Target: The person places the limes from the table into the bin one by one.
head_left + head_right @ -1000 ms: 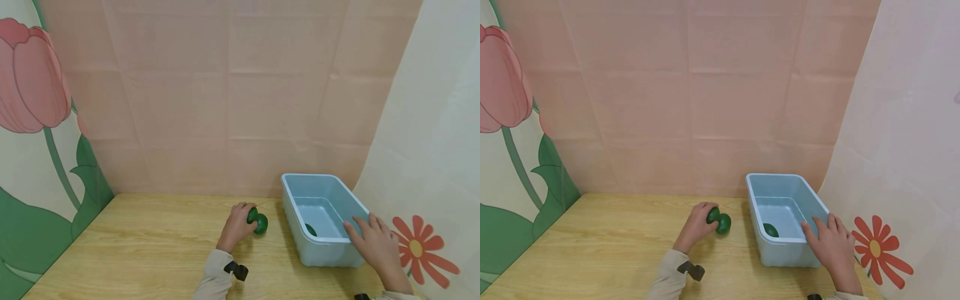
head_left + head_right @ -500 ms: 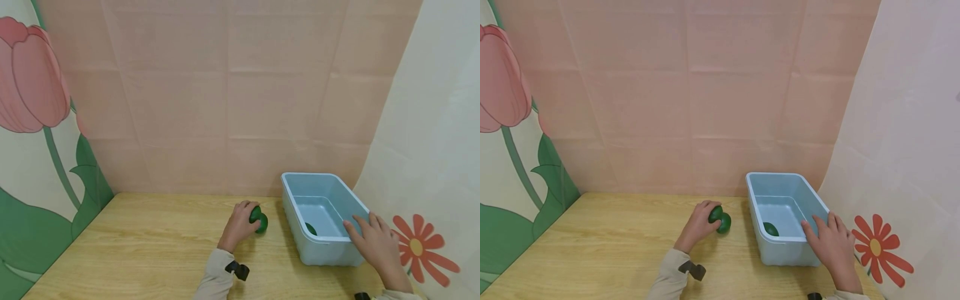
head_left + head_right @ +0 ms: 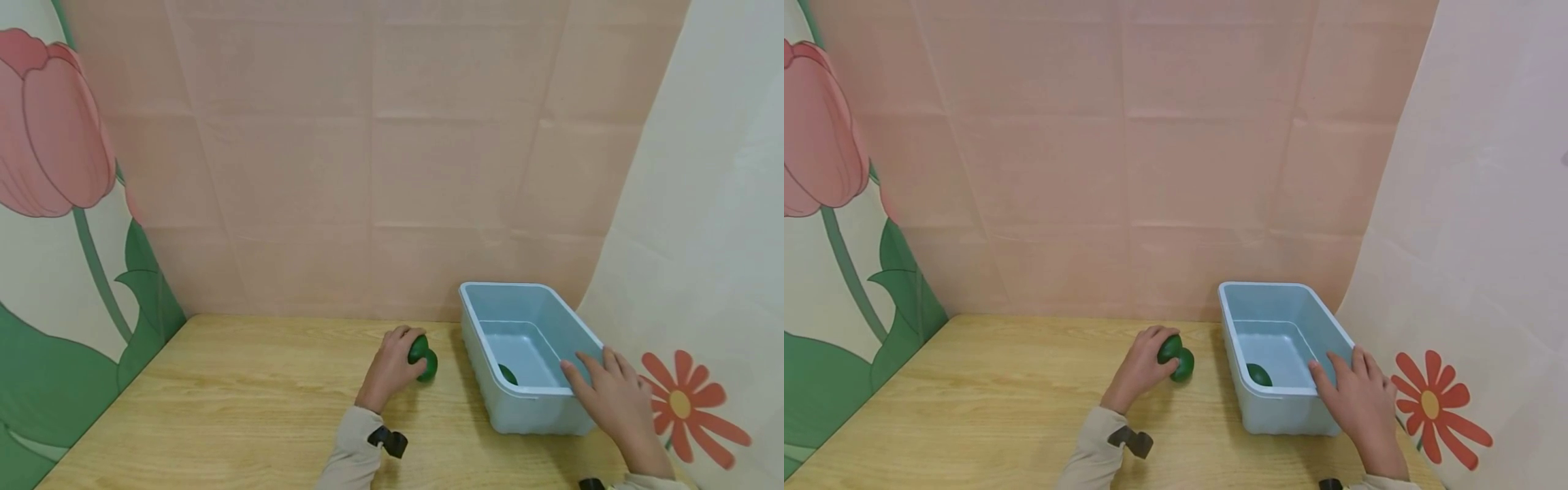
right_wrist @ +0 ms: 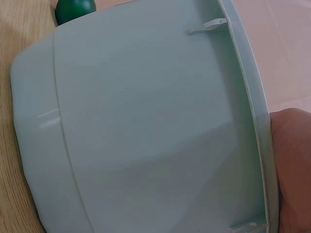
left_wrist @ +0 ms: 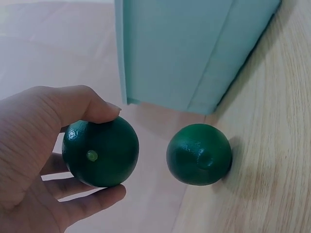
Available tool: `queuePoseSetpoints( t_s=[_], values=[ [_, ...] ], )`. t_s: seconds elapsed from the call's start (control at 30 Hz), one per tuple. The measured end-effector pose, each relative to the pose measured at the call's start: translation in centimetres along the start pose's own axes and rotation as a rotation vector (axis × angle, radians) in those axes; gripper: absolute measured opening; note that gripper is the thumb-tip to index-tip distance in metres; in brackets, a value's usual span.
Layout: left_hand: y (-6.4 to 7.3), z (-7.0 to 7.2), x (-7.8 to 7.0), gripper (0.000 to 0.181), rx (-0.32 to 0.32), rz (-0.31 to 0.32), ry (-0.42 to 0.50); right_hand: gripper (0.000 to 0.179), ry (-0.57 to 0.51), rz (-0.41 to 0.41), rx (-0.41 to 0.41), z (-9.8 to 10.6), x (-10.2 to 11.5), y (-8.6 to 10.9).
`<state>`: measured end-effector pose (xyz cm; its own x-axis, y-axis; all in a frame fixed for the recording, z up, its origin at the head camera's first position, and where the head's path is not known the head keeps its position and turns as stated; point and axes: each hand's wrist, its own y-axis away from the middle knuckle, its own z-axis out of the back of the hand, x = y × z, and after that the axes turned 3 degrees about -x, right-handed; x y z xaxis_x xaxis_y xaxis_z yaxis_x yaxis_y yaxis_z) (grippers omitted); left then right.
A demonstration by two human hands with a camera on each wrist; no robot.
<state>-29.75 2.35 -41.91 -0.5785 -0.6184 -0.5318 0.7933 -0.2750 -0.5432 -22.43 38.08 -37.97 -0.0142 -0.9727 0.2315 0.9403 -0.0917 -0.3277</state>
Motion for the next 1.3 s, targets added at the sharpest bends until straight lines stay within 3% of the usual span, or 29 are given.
queuePoseSetpoints(
  t_s=[0.47,0.8,1.1,1.3],
  values=[
    [-0.19,0.27,-0.09,0.044,0.008,-0.011,0.010,0.078,0.005,-0.008,-0.004,-0.25,-0.24,-0.14],
    [-0.17,0.31,-0.24,0.043,-0.021,-0.053,0.003,0.074,-0.006,0.006,-0.014,-0.53,-0.52,-0.05],
    [-0.64,0.29,-0.65,0.058,-0.024,-0.016,0.004,0.075,0.000,0.003,-0.014,-0.36,-0.38,-0.13],
    [-0.81,0.32,-0.79,0.051,-0.034,-0.010,0.021,0.075,0.001,0.004,-0.017,-0.39,-0.42,-0.18]
  ],
)
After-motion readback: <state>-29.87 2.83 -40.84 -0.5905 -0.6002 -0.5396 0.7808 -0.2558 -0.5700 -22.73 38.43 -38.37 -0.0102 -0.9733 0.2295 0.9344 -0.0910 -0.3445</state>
